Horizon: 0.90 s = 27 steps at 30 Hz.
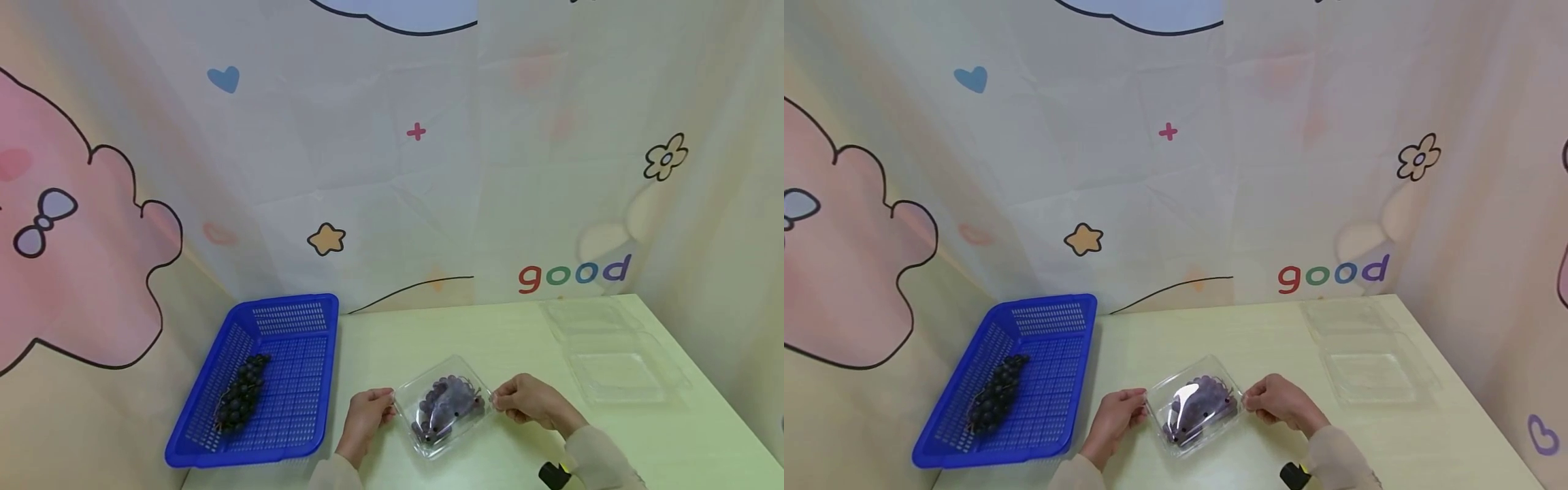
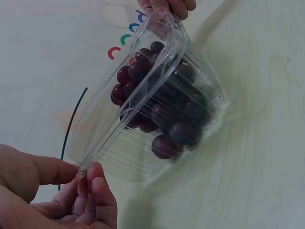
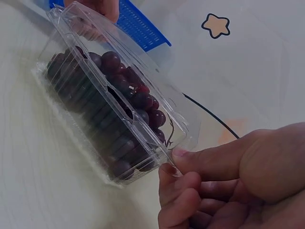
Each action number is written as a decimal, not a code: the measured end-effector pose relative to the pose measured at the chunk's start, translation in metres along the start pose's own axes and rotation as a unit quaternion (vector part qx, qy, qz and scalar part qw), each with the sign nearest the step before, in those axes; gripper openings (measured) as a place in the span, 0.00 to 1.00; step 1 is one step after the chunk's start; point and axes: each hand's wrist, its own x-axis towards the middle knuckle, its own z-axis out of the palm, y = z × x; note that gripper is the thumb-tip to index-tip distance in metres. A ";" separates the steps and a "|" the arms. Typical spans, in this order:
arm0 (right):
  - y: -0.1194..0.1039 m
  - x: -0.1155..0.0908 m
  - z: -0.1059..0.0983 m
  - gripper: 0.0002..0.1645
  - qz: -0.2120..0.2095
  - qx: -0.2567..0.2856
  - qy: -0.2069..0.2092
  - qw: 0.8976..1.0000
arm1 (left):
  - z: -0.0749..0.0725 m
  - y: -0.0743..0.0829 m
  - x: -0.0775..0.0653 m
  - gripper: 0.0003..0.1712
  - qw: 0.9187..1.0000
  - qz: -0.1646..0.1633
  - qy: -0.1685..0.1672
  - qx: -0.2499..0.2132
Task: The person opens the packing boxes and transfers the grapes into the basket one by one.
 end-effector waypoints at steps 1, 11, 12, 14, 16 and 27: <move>0.000 -0.001 0.000 0.10 0.000 0.001 -0.003 1.000 | 0.000 0.000 0.000 0.15 1.000 0.000 0.002 0.002; 0.001 -0.014 0.012 0.10 0.005 0.007 0.035 0.999 | 0.001 0.000 0.003 0.13 1.000 0.000 0.013 0.002; 0.001 -0.015 0.013 0.10 0.007 0.008 0.039 0.999 | 0.001 -0.001 0.003 0.13 1.000 -0.001 0.014 0.001; 0.000 -0.018 0.016 0.11 0.012 0.010 0.046 0.999 | 0.001 -0.002 0.004 0.13 1.000 -0.003 0.017 0.001; 0.001 -0.020 0.018 0.10 0.015 0.010 0.052 0.998 | 0.001 -0.003 0.004 0.14 1.000 -0.005 0.020 0.003; 0.011 -0.023 0.030 0.10 0.015 0.024 0.090 0.996 | 0.005 -0.001 -0.003 0.22 0.999 -0.033 0.026 0.009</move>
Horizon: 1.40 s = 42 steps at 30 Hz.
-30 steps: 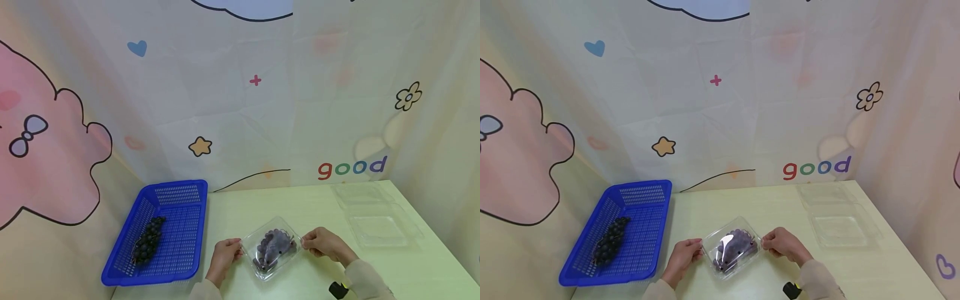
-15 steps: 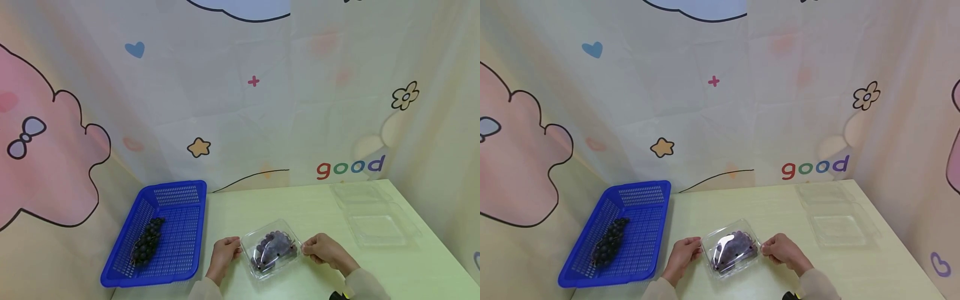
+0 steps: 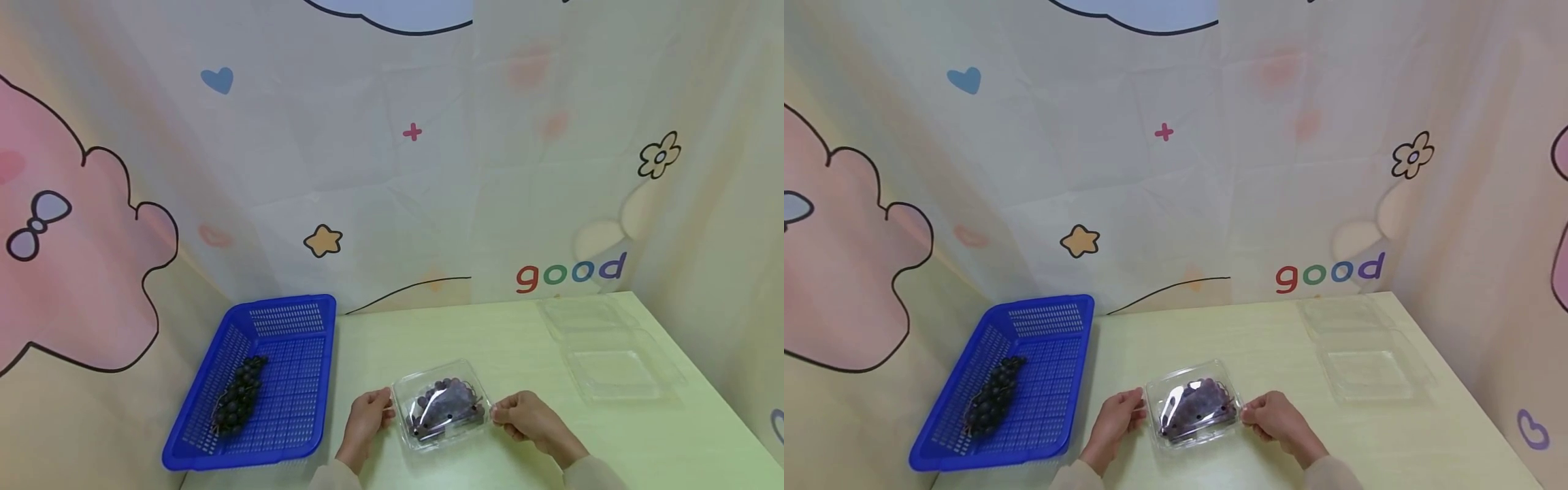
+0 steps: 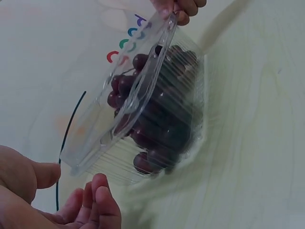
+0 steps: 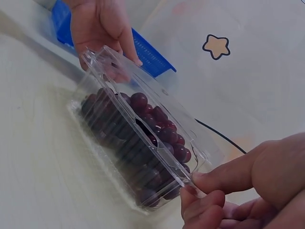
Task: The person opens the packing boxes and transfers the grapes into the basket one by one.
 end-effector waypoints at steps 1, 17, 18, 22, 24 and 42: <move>0.000 -0.001 0.001 0.10 0.000 0.001 0.003 1.000 | 0.000 0.001 -0.003 0.24 1.000 -0.002 -0.001 0.004; 0.005 -0.014 0.020 0.08 0.011 0.015 0.034 0.999 | -0.007 -0.001 -0.038 0.20 0.996 0.005 -0.042 0.082; 0.005 -0.015 0.021 0.08 0.008 0.017 0.033 0.999 | -0.007 -0.002 -0.039 0.21 0.996 0.005 -0.045 0.083; 0.006 -0.017 0.025 0.08 0.000 0.031 0.034 0.999 | -0.008 -0.004 -0.043 0.20 0.996 0.000 -0.051 0.075; 0.006 -0.019 0.027 0.08 0.003 0.035 0.037 0.999 | -0.008 -0.005 -0.044 0.20 0.996 -0.004 -0.055 0.070; 0.010 -0.025 0.038 0.07 0.005 0.054 0.048 0.997 | -0.005 -0.014 -0.043 0.21 0.997 -0.001 -0.078 0.007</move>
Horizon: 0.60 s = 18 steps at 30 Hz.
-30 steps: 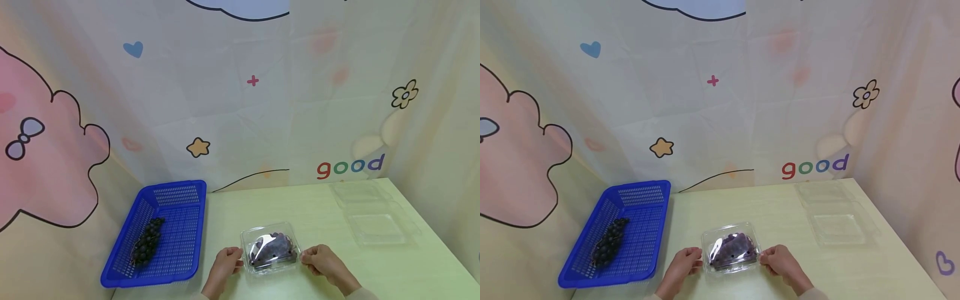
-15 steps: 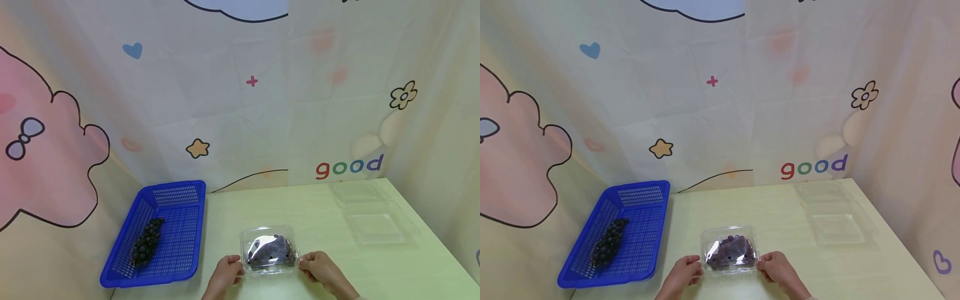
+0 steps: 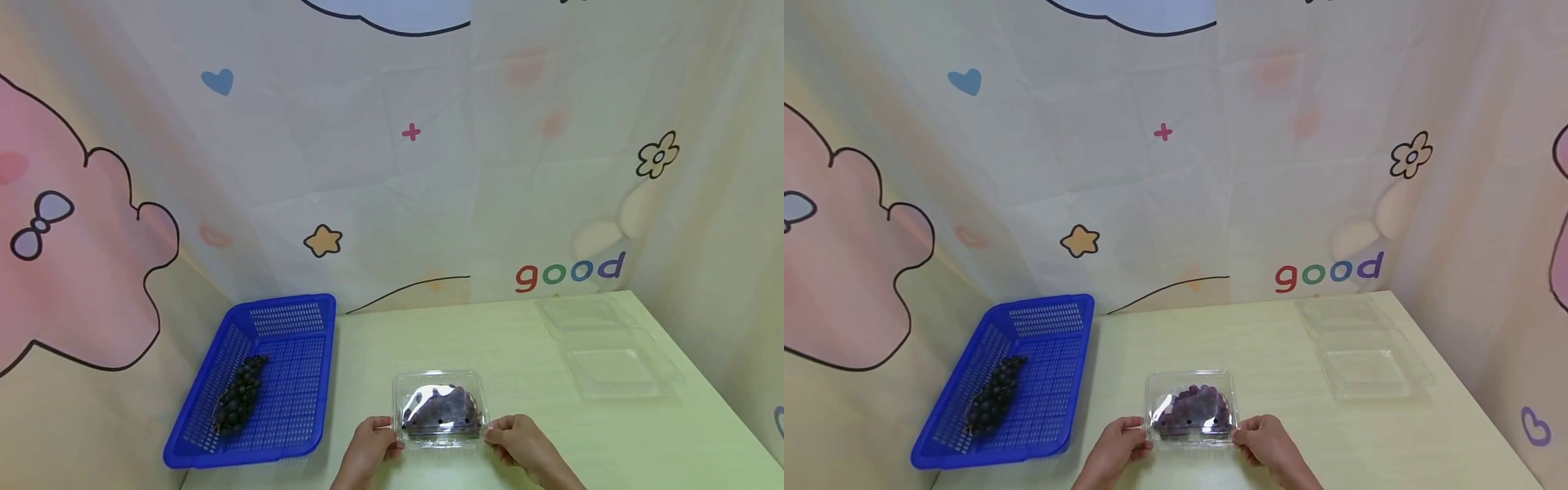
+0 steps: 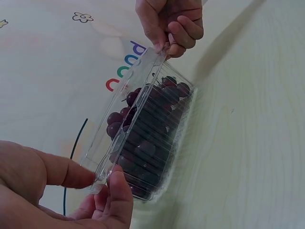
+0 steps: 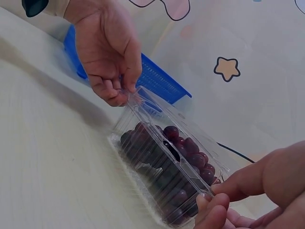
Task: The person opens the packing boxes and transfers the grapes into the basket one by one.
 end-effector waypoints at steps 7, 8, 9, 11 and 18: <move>0.000 -0.002 0.003 0.06 0.013 0.012 0.006 1.000 | -0.003 -0.001 0.001 0.22 1.000 -0.003 -0.011 -0.016; 0.000 -0.002 0.004 0.06 0.013 0.014 0.005 1.000 | -0.003 -0.001 0.001 0.22 1.000 -0.002 -0.010 -0.016; 0.000 -0.002 0.004 0.05 0.014 0.016 0.003 1.000 | -0.003 -0.001 0.000 0.21 1.000 0.002 -0.009 -0.014; 0.000 -0.002 0.003 0.05 0.013 0.021 0.001 1.000 | -0.002 -0.001 0.000 0.21 1.000 0.005 -0.007 -0.013; 0.003 -0.002 0.002 0.05 0.010 0.028 0.001 1.000 | 0.002 0.000 0.001 0.21 1.000 0.003 0.004 -0.003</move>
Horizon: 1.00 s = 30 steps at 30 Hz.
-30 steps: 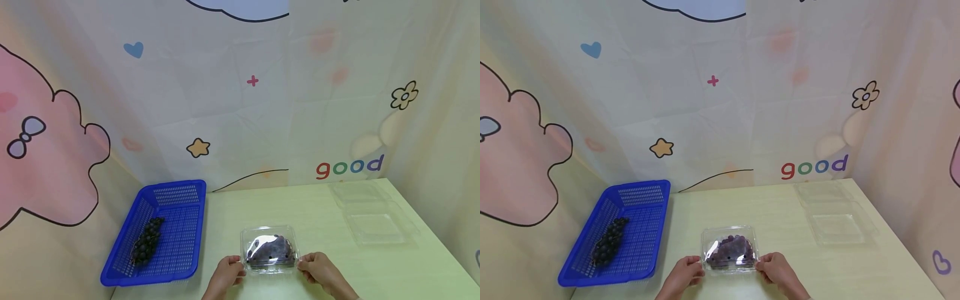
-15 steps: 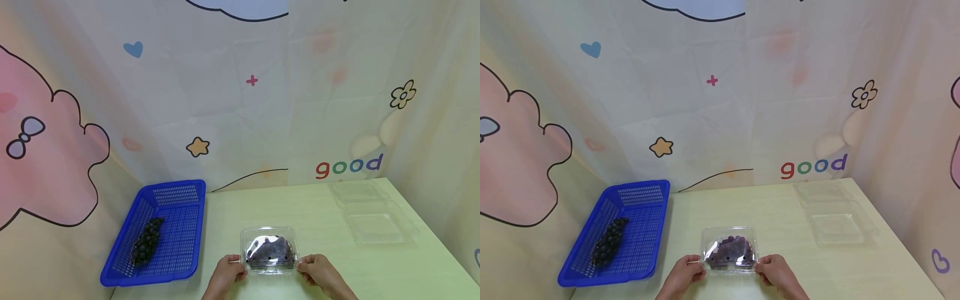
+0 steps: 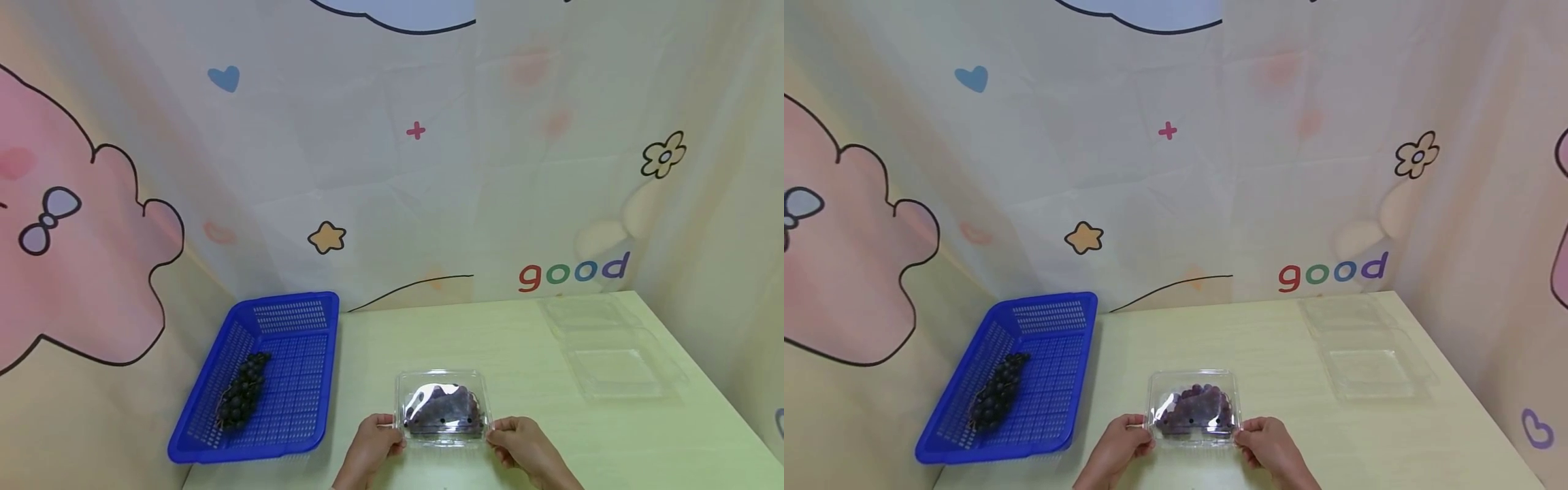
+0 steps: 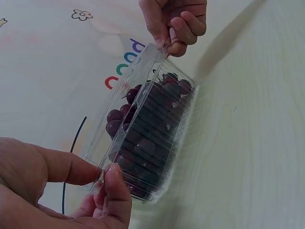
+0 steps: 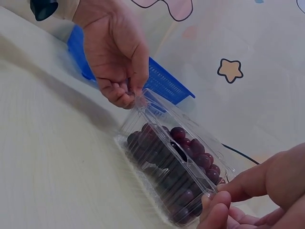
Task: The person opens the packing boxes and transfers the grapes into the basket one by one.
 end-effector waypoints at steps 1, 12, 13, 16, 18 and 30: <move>0.000 0.000 0.000 0.05 0.000 -0.001 0.002 1.000 | 0.000 0.000 0.000 0.21 1.000 0.000 0.000 0.001; -0.002 -0.001 0.003 0.06 0.010 -0.046 0.051 0.998 | 0.002 0.004 -0.002 0.22 1.000 0.007 0.003 0.013; -0.002 -0.001 0.004 0.06 0.009 -0.050 0.057 0.997 | 0.001 0.005 -0.003 0.22 1.000 0.007 0.003 0.016; -0.003 -0.001 0.007 0.06 -0.001 -0.061 0.067 0.996 | -0.001 0.005 -0.003 0.22 1.000 0.008 0.005 0.027; -0.003 -0.001 0.008 0.07 -0.016 -0.069 0.068 0.995 | -0.002 0.005 -0.003 0.22 0.999 0.005 0.009 0.030; -0.009 -0.006 0.008 0.19 -0.085 -0.247 0.125 0.957 | 0.002 0.004 -0.004 0.21 0.999 0.005 0.016 0.037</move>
